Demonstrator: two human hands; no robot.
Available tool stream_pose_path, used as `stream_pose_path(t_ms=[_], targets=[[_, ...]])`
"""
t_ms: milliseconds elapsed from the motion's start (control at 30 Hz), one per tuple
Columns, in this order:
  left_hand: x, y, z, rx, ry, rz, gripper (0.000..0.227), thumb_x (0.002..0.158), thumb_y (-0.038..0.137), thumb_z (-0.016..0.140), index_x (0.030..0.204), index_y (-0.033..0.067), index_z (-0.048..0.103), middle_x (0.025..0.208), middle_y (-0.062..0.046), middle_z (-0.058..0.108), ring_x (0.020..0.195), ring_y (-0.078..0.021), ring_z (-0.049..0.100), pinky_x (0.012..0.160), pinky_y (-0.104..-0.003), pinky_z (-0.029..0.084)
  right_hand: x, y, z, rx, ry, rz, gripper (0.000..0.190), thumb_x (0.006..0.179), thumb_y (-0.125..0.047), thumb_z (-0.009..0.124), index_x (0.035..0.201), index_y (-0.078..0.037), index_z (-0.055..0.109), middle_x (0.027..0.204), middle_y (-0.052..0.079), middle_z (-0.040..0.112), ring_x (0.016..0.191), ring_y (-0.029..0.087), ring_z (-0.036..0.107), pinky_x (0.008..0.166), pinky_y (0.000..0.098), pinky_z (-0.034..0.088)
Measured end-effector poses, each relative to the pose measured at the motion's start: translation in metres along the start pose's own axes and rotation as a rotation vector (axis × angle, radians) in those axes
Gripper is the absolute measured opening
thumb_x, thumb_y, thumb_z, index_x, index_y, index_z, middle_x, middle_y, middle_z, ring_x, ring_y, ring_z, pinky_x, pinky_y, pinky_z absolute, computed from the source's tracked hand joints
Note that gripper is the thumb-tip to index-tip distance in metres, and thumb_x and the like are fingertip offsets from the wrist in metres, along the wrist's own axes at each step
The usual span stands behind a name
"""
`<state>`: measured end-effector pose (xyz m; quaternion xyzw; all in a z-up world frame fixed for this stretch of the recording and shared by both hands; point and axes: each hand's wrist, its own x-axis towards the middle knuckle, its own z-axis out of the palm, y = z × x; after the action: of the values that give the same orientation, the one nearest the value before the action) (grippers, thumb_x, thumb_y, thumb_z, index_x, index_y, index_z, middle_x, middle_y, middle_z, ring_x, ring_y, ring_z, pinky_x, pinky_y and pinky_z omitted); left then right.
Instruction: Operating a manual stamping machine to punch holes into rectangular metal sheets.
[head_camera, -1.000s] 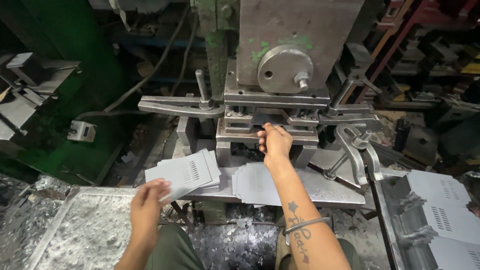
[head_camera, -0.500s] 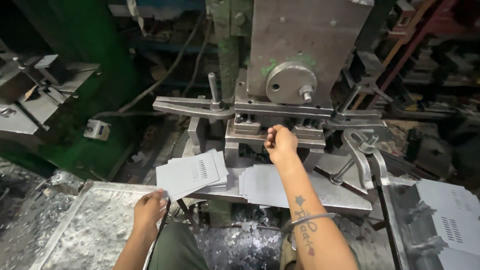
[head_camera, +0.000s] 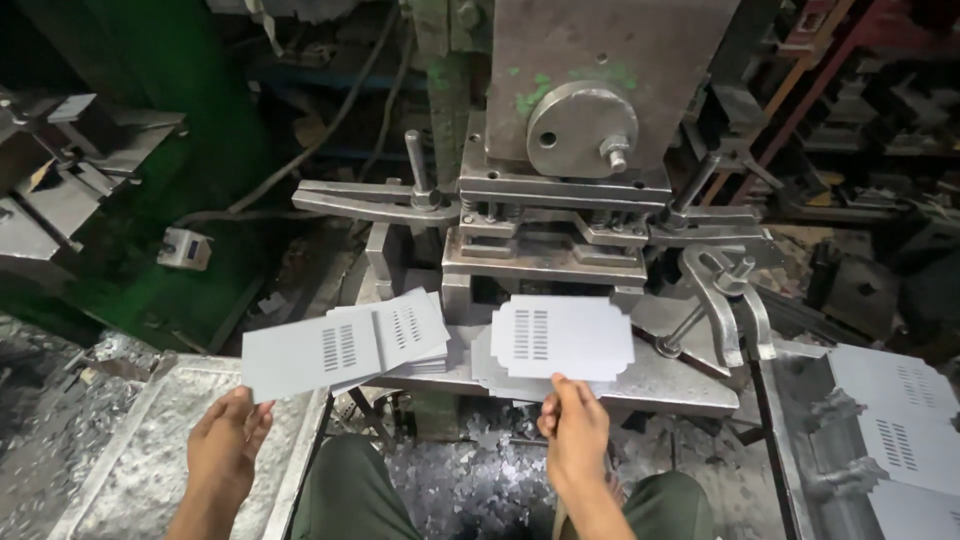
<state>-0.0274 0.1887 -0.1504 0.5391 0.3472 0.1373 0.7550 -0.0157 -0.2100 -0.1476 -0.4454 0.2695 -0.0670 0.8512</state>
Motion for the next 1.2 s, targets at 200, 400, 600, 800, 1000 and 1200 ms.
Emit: stream_pose_path(t_ms=[200, 400, 600, 800, 1000, 1200], targets=[[-0.054, 0.035, 0.061, -0.076, -0.207, -0.075, 0.044, 0.106, 0.011, 0.045, 0.144, -0.0099, 0.041, 0.116, -0.019, 0.047, 0.107, -0.0232, 0.048, 0.100, -0.037, 0.045, 0.026, 0.028, -0.037, -0.293, 0.012, 0.117, 0.026, 0.100, -0.024, 0.070, 0.093, 0.000, 0.078, 0.061, 0.006, 0.055, 0.046, 0.011, 0.039, 0.040, 0.0244, 0.027], [-0.088, 0.015, 0.141, -0.077, -0.460, -0.123, 0.035, 0.100, 0.008, 0.056, 0.131, -0.0086, 0.058, 0.106, -0.019, 0.061, 0.097, -0.0252, 0.059, 0.091, -0.036, 0.052, 0.003, 0.007, -0.018, -0.325, -0.132, 0.014, 0.018, 0.098, -0.006, 0.065, 0.108, 0.002, 0.078, 0.068, 0.009, 0.062, 0.049, 0.012, 0.044, 0.041, 0.0243, 0.030], [-0.137, 0.007, 0.234, -0.058, -0.552, -0.023, 0.033, 0.099, 0.011, 0.057, 0.125, -0.0087, 0.064, 0.107, -0.018, 0.065, 0.093, -0.0233, 0.066, 0.090, -0.035, 0.059, -0.015, -0.035, 0.044, -0.156, -0.358, -0.167, 0.022, 0.103, -0.013, 0.055, 0.117, 0.002, 0.063, 0.113, 0.011, 0.069, 0.060, 0.012, 0.052, 0.051, 0.0260, 0.044], [-0.119, 0.006, 0.271, -0.190, -0.471, -0.138, 0.040, 0.102, 0.023, 0.059, 0.127, -0.0086, 0.061, 0.112, -0.025, 0.070, 0.098, -0.0298, 0.073, 0.094, -0.042, 0.061, 0.044, -0.062, 0.105, -0.213, 0.005, -0.081, 0.017, 0.102, -0.019, 0.063, 0.091, -0.008, 0.070, 0.087, 0.008, 0.077, 0.052, 0.016, 0.064, 0.037, 0.0233, 0.047], [-0.118, 0.001, 0.223, -0.091, -0.502, -0.196, 0.032, 0.097, 0.013, 0.061, 0.122, -0.0050, 0.068, 0.107, -0.023, 0.074, 0.099, -0.0322, 0.074, 0.094, -0.044, 0.061, 0.116, -0.070, 0.135, -0.204, -0.024, 0.036, 0.018, 0.099, -0.018, 0.061, 0.092, -0.006, 0.071, 0.074, 0.009, 0.071, 0.052, 0.014, 0.063, 0.038, 0.0236, 0.043], [-0.102, -0.013, 0.190, -0.109, -0.459, -0.242, 0.025, 0.099, 0.004, 0.050, 0.118, -0.0037, 0.064, 0.105, -0.015, 0.070, 0.092, -0.0218, 0.064, 0.088, -0.033, 0.053, 0.121, -0.073, 0.138, -0.123, -0.072, 0.052, 0.010, 0.101, -0.012, 0.059, 0.103, -0.006, 0.067, 0.082, 0.005, 0.069, 0.056, 0.009, 0.049, 0.042, 0.0235, 0.032]])
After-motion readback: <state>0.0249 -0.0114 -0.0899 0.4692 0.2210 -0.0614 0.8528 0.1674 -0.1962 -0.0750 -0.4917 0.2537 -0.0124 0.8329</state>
